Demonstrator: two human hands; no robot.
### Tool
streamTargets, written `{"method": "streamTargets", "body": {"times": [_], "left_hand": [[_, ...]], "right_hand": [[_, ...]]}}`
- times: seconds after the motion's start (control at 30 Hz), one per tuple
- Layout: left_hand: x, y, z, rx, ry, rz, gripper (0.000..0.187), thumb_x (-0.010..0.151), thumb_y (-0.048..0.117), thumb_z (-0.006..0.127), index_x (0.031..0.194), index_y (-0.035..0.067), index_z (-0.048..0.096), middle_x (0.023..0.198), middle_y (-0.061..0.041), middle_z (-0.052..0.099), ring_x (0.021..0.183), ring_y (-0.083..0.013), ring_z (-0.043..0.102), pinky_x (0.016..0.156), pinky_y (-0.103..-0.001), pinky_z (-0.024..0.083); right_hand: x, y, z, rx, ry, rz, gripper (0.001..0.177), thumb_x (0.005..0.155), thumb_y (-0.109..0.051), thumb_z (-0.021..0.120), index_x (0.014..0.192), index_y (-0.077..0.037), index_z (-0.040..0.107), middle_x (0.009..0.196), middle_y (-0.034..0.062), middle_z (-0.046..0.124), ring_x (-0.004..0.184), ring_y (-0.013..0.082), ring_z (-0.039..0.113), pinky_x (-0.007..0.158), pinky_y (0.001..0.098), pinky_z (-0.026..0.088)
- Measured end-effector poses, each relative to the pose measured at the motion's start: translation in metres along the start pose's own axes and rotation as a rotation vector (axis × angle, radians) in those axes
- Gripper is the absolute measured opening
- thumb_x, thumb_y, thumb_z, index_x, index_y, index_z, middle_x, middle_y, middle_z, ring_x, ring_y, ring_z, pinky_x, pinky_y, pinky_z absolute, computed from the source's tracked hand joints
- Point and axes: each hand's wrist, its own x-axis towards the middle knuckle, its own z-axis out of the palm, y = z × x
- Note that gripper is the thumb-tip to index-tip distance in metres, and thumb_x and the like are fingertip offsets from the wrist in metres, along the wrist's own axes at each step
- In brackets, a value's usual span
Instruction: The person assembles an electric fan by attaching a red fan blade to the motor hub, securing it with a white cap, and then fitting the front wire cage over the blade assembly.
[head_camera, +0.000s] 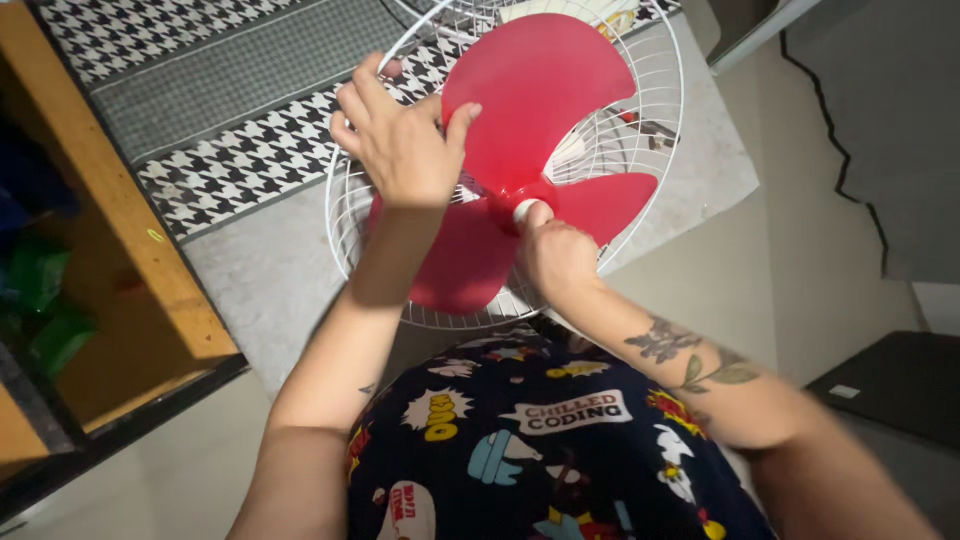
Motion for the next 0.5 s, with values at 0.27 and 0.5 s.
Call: {"method": "streamTargets", "body": {"times": [0.27, 0.5], "left_hand": [[0.001, -0.001, 0.003, -0.006, 0.022, 0.024, 0.033, 0.082, 0.047, 0.087, 0.082, 0.015, 0.080, 0.138, -0.015, 0.044, 0.129, -0.0352, 0.036, 0.105, -0.056, 0.024], [0.005, -0.003, -0.004, -0.077, 0.016, 0.017, 0.029, 0.081, 0.045, 0.087, 0.080, 0.017, 0.082, 0.136, -0.014, 0.045, 0.128, -0.0355, 0.036, 0.104, -0.055, 0.024]], "right_hand": [[0.010, 0.034, 0.030, -0.444, 0.111, -0.427, 0.022, 0.089, -0.020, 0.057, 0.098, 0.000, 0.055, 0.068, 0.0078, 0.063, 0.057, 0.0182, 0.064, 0.049, 0.0329, 0.048], [0.004, 0.023, -0.014, 0.217, -0.063, -0.045, 0.032, 0.101, -0.035, 0.051, 0.104, -0.003, 0.054, 0.068, 0.0155, 0.067, 0.054, 0.0365, 0.068, 0.044, 0.0496, 0.051]]}}
